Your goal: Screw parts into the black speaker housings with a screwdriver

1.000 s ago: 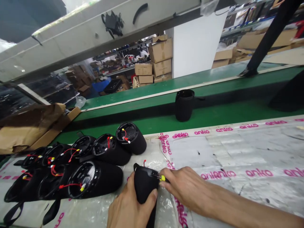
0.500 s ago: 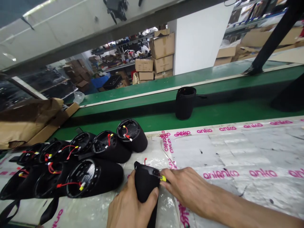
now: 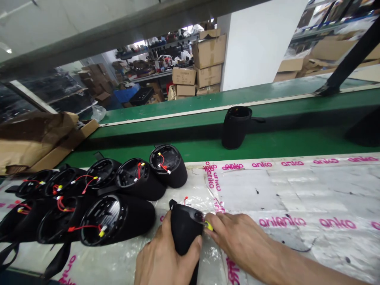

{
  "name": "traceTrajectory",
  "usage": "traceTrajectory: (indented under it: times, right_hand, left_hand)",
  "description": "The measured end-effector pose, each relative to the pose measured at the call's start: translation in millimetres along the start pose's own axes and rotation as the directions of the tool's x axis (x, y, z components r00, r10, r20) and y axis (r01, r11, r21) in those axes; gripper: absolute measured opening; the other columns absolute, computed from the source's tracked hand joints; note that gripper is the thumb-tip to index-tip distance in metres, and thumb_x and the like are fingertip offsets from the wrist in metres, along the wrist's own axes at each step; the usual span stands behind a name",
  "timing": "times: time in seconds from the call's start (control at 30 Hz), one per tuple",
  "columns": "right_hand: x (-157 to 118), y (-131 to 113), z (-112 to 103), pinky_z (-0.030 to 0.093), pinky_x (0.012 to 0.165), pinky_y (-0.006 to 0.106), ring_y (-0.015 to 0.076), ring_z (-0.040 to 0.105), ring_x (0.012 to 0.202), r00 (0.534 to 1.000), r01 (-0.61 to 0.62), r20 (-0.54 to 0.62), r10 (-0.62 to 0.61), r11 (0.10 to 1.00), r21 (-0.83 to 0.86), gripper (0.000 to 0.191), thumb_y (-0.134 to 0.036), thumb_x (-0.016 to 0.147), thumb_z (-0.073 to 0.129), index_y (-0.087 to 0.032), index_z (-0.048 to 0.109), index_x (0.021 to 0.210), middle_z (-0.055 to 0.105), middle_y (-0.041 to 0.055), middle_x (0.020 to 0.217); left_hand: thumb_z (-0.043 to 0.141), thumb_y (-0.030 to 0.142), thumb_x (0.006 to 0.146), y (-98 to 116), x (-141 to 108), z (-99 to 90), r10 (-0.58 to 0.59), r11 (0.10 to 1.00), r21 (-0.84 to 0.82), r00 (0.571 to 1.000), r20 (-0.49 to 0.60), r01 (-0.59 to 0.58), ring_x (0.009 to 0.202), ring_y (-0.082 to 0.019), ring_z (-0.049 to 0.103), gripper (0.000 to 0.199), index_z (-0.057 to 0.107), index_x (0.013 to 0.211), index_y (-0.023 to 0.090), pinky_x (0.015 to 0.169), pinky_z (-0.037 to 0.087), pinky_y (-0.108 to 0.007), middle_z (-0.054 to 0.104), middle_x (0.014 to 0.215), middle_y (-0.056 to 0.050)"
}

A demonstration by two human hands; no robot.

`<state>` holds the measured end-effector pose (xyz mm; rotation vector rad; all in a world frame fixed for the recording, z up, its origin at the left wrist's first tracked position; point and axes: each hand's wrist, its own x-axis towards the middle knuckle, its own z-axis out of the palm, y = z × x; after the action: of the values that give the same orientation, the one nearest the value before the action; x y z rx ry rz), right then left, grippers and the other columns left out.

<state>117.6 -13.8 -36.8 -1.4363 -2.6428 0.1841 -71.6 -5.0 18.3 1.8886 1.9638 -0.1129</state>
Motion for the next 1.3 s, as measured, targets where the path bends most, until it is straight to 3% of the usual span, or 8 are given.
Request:
traceTrajectory:
  times: [0.27, 0.4, 0.57, 0.8, 0.97, 1.1, 1.2, 1.3]
  right_hand:
    - [-2.8, 3.4, 0.1, 0.020, 0.045, 0.035, 0.0236, 0.060, 0.050, 0.998, 0.010, -0.067, -0.005, 0.997, 0.075, 0.010, -0.027, 0.106, 0.034, -0.021, 0.042, 0.102, 0.062, 0.0023, 0.071]
    - [-2.5, 3.0, -5.7, 0.015, 0.045, 0.035, 0.0211, 0.057, 0.046, 0.999, -0.002, -0.032, 0.005, 0.996, 0.094, 0.010, -0.026, 0.105, 0.040, -0.023, 0.040, 0.096, 0.061, -0.0002, 0.067]
    - [-2.5, -1.7, -6.5, 0.012, 0.044, 0.036, 0.0198, 0.056, 0.044, 0.999, -0.036, -0.006, 0.036, 0.999, 0.015, 0.012, -0.024, 0.099, 0.052, -0.023, 0.041, 0.096, 0.060, -0.0002, 0.064]
    - [-2.6, -5.5, 5.4, 0.009, 0.045, 0.036, 0.0208, 0.054, 0.041, 0.995, -0.088, -0.054, 0.084, 0.994, -0.066, 0.013, -0.027, 0.099, 0.051, -0.023, 0.038, 0.097, 0.058, -0.0005, 0.063]
    - [-1.6, -6.9, 7.4, 0.009, 0.045, 0.037, 0.0209, 0.055, 0.042, 0.995, -0.090, -0.060, 0.085, 0.992, -0.088, 0.014, -0.026, 0.096, 0.053, -0.024, 0.039, 0.096, 0.060, 0.0007, 0.064]
    - [3.7, -6.7, -3.6, 0.011, 0.042, 0.037, 0.0183, 0.052, 0.038, 0.998, -0.067, -0.016, 0.066, 0.990, -0.126, 0.014, -0.024, 0.093, 0.056, -0.024, 0.042, 0.094, 0.059, -0.0020, 0.058]
    - [9.1, -5.9, -12.3, 0.017, 0.041, 0.035, 0.0195, 0.054, 0.039, 1.000, -0.027, 0.010, 0.027, 0.996, -0.080, 0.011, -0.028, 0.100, 0.050, -0.022, 0.045, 0.093, 0.057, -0.0031, 0.056]
    - [7.6, -5.3, -15.5, 0.028, 0.044, 0.033, 0.0217, 0.058, 0.046, 0.998, -0.037, -0.041, 0.037, 0.999, 0.012, 0.012, -0.028, 0.102, 0.046, -0.021, 0.047, 0.093, 0.061, -0.0009, 0.063]
  left_hand:
    - [0.045, 0.049, 0.085, -2.0, 1.2, 3.3, 0.009, 1.000, 0.013, 1.000, -0.002, -0.009, 0.101, -0.036, 0.069, 0.069, 0.033, 0.144, 0.016, 0.082, 0.051, -0.044, 0.071, 0.110, -0.017]
    - [0.047, 0.049, 0.085, 0.7, 1.3, 4.6, 0.004, 0.998, 0.057, 1.000, -0.012, -0.004, 0.097, -0.036, 0.070, 0.070, 0.034, 0.144, 0.014, 0.079, 0.051, -0.043, 0.071, 0.112, -0.017]
    - [0.046, 0.048, 0.086, 2.7, 1.5, 5.0, 0.006, 0.997, 0.083, 1.000, -0.028, -0.004, 0.093, -0.037, 0.071, 0.071, 0.032, 0.145, 0.012, 0.076, 0.052, -0.044, 0.071, 0.114, -0.018]
    - [0.045, 0.049, 0.085, -1.1, 2.5, 5.2, 0.003, 0.997, 0.079, 1.000, 0.005, -0.003, 0.092, -0.040, 0.071, 0.075, 0.028, 0.148, 0.010, 0.076, 0.053, -0.050, 0.069, 0.117, -0.018]
    - [0.046, 0.047, 0.085, -1.5, 3.5, 4.8, 0.007, 0.998, 0.065, 1.000, 0.013, -0.007, 0.095, -0.039, 0.070, 0.075, 0.028, 0.147, 0.009, 0.078, 0.053, -0.050, 0.069, 0.118, -0.019]
    - [0.046, 0.047, 0.086, 2.3, 3.3, 2.3, -0.004, 0.998, 0.069, 1.000, 0.018, 0.003, 0.095, -0.040, 0.070, 0.072, 0.030, 0.146, 0.009, 0.079, 0.052, -0.049, 0.070, 0.114, -0.019]
    - [0.045, 0.049, 0.086, 0.8, 4.0, 3.3, -0.044, 0.998, 0.036, 0.999, 0.004, 0.044, 0.097, -0.041, 0.069, 0.072, 0.030, 0.146, 0.012, 0.080, 0.051, -0.051, 0.068, 0.120, -0.019]
    - [0.050, 0.049, 0.083, -7.8, 4.1, 8.9, -0.067, 0.996, -0.054, 0.997, -0.025, 0.066, 0.105, -0.040, 0.067, 0.075, 0.032, 0.147, 0.016, 0.084, 0.051, -0.048, 0.068, 0.123, -0.017]
